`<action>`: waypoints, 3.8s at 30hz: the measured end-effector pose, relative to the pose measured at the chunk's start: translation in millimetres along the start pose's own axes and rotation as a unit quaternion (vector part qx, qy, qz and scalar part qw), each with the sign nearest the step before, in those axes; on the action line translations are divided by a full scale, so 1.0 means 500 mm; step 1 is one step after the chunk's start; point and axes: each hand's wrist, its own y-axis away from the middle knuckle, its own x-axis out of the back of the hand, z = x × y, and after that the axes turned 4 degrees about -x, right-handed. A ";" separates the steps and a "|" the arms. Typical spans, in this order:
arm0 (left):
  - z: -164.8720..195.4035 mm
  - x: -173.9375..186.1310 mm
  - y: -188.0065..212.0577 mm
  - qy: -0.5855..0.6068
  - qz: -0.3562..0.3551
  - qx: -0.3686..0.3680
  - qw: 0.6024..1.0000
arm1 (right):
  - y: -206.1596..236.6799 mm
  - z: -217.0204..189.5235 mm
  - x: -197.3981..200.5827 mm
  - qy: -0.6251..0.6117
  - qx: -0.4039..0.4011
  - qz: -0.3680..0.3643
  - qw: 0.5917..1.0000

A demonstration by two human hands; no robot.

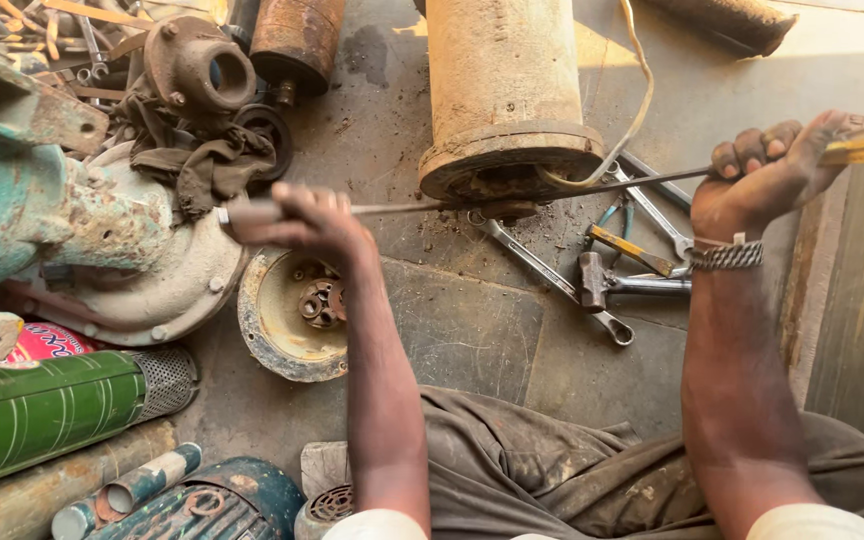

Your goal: The person sits on the floor and uses a hammer and chisel to remove a component from a cylindrical motor. They then use a screwdriver to pry out a part and remove a circular metal piece from the motor.

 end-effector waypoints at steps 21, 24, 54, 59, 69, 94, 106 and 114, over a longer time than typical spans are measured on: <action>-0.100 -0.085 -0.108 -0.027 -0.048 0.094 0.994 | -0.022 0.022 0.065 -0.014 -0.044 0.020 0.999; -0.075 -0.034 -0.067 0.002 0.005 0.090 0.996 | -0.034 0.028 0.067 0.015 -0.019 -0.030 0.999; -0.011 0.043 -0.015 -0.016 0.040 0.127 0.991 | 0.199 -0.038 0.072 -0.094 -0.001 0.089 0.992; -0.009 0.074 0.021 0.061 0.057 0.096 0.992 | 0.079 -0.009 0.036 -0.018 0.037 0.071 0.997; -0.078 -0.103 -0.098 -0.078 -0.068 -0.007 0.995 | -0.032 0.000 -0.097 0.002 -0.087 -0.024 0.996; 0.001 -0.101 0.002 -0.131 -0.050 -0.272 0.952 | 0.192 -0.043 0.000 -0.034 0.067 -0.018 0.997; 0.068 0.017 0.232 0.142 -0.017 -0.267 0.953 | 0.050 -0.044 -0.105 -0.028 -0.048 -0.009 0.998; 0.043 -0.113 0.001 0.109 -0.051 0.057 0.991 | -0.039 -0.007 -0.139 0.014 -0.099 -0.053 0.994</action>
